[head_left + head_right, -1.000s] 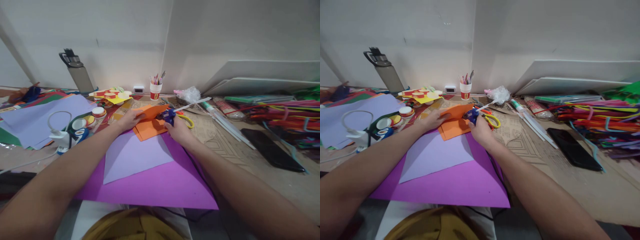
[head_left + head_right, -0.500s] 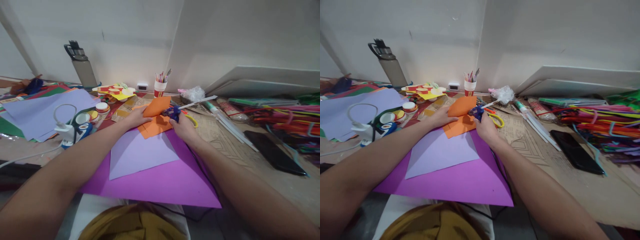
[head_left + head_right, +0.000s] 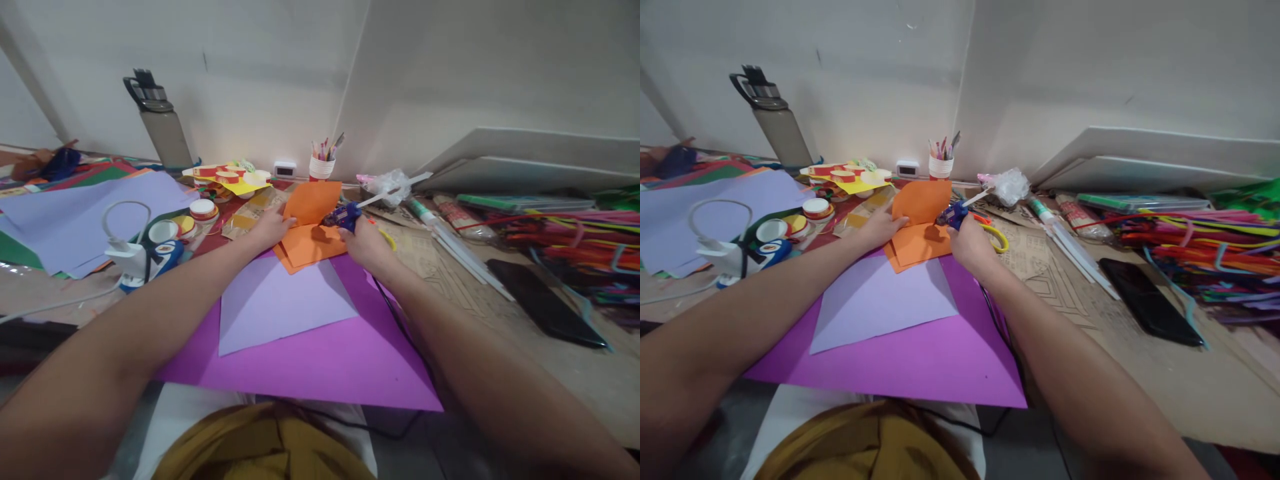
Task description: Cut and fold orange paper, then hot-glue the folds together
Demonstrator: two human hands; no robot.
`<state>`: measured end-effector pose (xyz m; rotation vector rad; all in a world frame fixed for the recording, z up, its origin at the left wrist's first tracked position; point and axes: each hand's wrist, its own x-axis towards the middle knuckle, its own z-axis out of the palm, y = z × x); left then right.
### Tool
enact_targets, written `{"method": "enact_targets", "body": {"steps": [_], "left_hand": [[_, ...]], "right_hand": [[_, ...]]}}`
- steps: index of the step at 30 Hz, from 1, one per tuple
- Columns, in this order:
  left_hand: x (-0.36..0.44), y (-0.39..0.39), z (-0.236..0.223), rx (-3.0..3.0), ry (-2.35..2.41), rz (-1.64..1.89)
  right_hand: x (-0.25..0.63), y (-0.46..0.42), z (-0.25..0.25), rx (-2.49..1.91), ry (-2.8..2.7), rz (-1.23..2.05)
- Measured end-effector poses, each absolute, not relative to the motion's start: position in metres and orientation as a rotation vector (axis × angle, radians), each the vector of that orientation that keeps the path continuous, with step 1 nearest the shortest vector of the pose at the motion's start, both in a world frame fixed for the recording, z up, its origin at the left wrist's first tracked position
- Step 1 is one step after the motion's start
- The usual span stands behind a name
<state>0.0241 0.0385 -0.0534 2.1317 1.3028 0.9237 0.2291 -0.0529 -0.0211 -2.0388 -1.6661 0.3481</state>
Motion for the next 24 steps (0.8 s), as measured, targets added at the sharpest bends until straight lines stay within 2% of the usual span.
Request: {"method": "enact_targets", "body": {"steps": [9,24], "left_hand": [[0.027,0.041,-0.042,2.049,1.513,0.838],[0.026,0.035,-0.043,2.119,1.508,0.751]], "right_hand": [[0.225,-0.040,-0.030,-1.977,-1.536,0.401],[0.210,-0.051,-0.021,-2.100,-1.682,0.309]]}}
